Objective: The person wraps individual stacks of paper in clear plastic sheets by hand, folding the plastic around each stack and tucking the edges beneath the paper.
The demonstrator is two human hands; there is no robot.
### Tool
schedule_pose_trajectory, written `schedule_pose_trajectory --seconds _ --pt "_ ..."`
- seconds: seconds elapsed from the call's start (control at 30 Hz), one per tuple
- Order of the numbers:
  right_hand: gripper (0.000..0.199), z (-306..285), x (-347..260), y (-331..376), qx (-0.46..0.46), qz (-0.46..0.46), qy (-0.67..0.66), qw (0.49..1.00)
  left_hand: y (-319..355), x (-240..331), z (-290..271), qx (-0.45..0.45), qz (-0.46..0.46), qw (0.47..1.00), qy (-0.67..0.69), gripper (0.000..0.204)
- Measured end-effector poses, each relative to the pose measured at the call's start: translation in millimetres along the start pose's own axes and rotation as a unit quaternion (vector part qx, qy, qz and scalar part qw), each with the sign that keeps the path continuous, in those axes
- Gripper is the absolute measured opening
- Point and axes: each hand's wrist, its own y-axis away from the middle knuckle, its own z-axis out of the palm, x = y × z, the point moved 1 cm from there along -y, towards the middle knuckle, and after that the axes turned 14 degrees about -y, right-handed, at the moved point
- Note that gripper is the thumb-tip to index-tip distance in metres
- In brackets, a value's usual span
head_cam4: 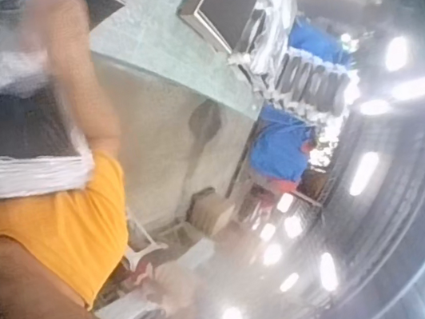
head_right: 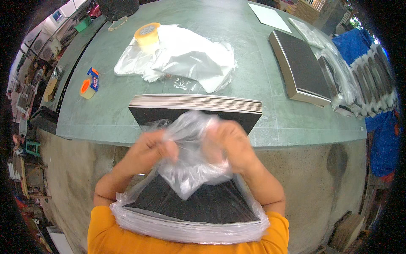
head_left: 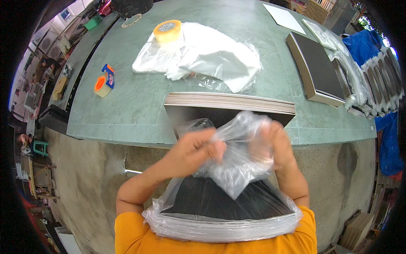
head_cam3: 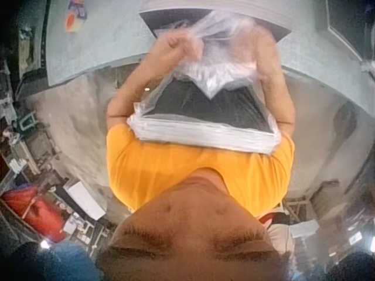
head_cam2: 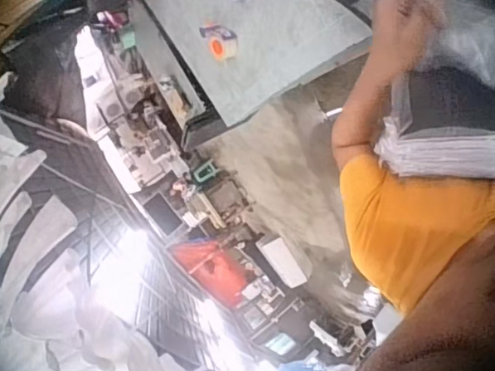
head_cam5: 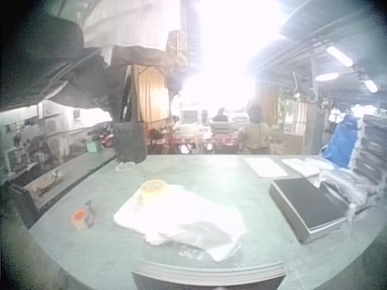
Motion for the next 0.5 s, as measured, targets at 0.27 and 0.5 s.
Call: schedule_pose_trajectory --seconds 0.27,0.5 --pt "0.026 7.4 -5.5 23.3 0.012 0.003 -0.184 0.983 -5.4 -1.0 -14.0 -0.196 0.107 0.974 -0.025 0.029" --pt "0.029 -11.6 28.6 17.1 -0.197 0.221 0.564 0.771 2.3 19.8 -20.5 -0.284 0.247 0.922 -0.09 0.02"
